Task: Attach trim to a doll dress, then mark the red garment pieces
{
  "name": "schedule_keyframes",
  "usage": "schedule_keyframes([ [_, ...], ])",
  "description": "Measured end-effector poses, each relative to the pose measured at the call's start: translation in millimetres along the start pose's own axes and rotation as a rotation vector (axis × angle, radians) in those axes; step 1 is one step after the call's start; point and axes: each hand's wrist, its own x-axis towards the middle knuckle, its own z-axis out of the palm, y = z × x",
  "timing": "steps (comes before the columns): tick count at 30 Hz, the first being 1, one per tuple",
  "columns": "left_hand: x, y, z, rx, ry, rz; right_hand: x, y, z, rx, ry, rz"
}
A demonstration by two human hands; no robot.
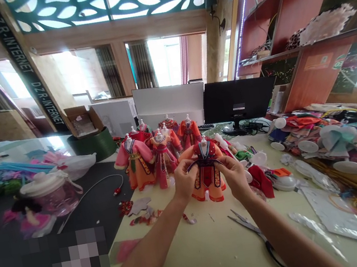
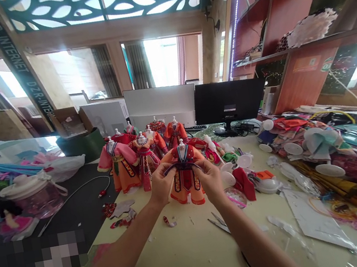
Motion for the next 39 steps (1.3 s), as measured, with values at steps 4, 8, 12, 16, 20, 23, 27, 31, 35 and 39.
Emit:
schedule_keyframes([
  [4,0,-1,0.0,-0.003,0.003,-0.020,1,1,0,-0.003,0.002,-0.001],
  [8,0,0,1.8,-0.013,0.005,-0.033,2,2,-1,-0.002,0.006,0.003],
  [12,2,0,3.5,-0.013,0.010,-0.041,2,0,-1,0.010,0.012,0.012],
  [16,4,-1,4.0,-0.007,0.009,-0.036,4,-1,0,0.021,0.012,0.019],
  [20,7,-3,4.1,-0.005,0.001,-0.023,6,1,0,0.027,0.017,0.019],
  [23,8,-5,4.5,-0.011,-0.009,-0.029,8,2,0,0.029,0.018,0.019],
  [27,11,-5,5.3,-0.017,-0.022,-0.045,9,3,1,0.026,0.015,0.023],
  [31,15,-4,5.9,-0.009,-0.028,-0.051,11,4,1,0.034,0.024,0.035],
  [35,19,-4,6.0,0.002,-0.035,-0.052,13,4,3,0.045,0.047,0.050],
  [39,21,-3,6.4,0.007,-0.037,-0.054,14,2,5,0.057,0.055,0.058],
])
